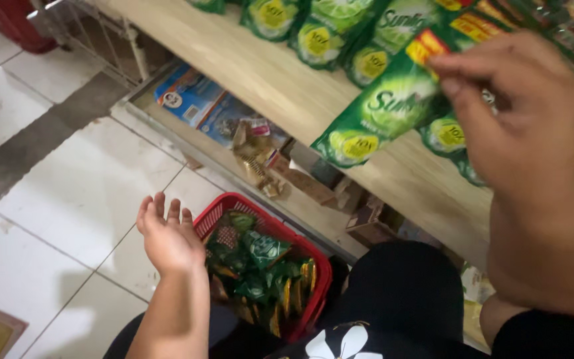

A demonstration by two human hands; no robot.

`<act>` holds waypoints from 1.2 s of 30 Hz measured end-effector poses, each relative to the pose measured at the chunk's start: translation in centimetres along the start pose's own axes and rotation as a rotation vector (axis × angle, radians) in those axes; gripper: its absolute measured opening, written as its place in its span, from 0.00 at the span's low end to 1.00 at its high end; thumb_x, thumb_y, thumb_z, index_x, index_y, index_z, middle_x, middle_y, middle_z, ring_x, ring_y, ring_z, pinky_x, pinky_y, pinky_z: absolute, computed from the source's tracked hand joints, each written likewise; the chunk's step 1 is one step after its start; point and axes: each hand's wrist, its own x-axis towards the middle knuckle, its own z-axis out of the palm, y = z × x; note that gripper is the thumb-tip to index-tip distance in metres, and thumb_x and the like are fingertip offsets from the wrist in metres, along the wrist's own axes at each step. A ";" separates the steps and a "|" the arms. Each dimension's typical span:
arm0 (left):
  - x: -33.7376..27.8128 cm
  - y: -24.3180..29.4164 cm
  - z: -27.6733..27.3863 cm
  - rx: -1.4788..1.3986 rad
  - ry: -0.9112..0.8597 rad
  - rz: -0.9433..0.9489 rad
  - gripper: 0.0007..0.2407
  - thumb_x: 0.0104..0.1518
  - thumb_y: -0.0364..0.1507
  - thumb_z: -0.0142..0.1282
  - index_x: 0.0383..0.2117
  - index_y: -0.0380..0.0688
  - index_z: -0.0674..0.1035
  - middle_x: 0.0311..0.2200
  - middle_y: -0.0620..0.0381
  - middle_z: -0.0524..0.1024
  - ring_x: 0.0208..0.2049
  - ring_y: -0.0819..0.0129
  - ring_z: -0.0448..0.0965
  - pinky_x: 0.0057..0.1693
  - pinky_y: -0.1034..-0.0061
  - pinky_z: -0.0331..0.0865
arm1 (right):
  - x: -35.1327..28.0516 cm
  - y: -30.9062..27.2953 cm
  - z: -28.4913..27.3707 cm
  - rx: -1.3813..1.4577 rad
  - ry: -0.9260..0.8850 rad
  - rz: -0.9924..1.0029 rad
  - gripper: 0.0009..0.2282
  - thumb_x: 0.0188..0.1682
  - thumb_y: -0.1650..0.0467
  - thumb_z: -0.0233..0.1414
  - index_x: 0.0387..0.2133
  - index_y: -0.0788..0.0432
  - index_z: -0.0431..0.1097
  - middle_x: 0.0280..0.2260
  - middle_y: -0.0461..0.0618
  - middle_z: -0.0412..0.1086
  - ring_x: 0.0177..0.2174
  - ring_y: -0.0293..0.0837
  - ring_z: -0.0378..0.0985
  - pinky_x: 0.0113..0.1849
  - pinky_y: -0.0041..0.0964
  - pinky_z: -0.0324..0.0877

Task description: The person organizes small detergent pouches by taking them from a red basket and placing them onto a wooden shelf, then moves them back into the basket by hand.

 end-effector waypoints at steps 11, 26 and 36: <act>1.0 -1.0 0.0 0.067 0.028 -0.052 0.18 0.67 0.35 0.40 0.62 0.48 0.62 0.60 0.56 0.67 0.54 0.61 0.68 0.58 0.64 0.65 | 4.9 7.0 2.7 -0.227 0.053 -0.152 0.11 0.53 0.83 0.55 0.45 0.63 0.77 0.41 0.55 0.73 0.39 0.50 0.78 0.41 0.40 0.71; -0.8 0.8 0.0 -0.086 -0.013 0.027 0.22 0.63 0.36 0.50 0.62 0.49 0.62 0.61 0.56 0.66 0.52 0.61 0.68 0.58 0.64 0.64 | -9.2 -0.5 12.1 0.173 -0.339 -0.072 0.14 0.46 0.75 0.62 0.46 0.60 0.72 0.42 0.57 0.72 0.41 0.51 0.76 0.41 0.41 0.73; -3.3 5.2 -0.2 -0.136 0.022 0.041 0.16 0.65 0.33 0.47 0.58 0.50 0.65 0.59 0.58 0.66 0.48 0.67 0.67 0.56 0.67 0.64 | -22.0 1.3 40.4 0.290 -0.957 0.158 0.19 0.40 0.69 0.62 0.47 0.55 0.73 0.61 0.61 0.56 0.54 0.62 0.68 0.52 0.48 0.66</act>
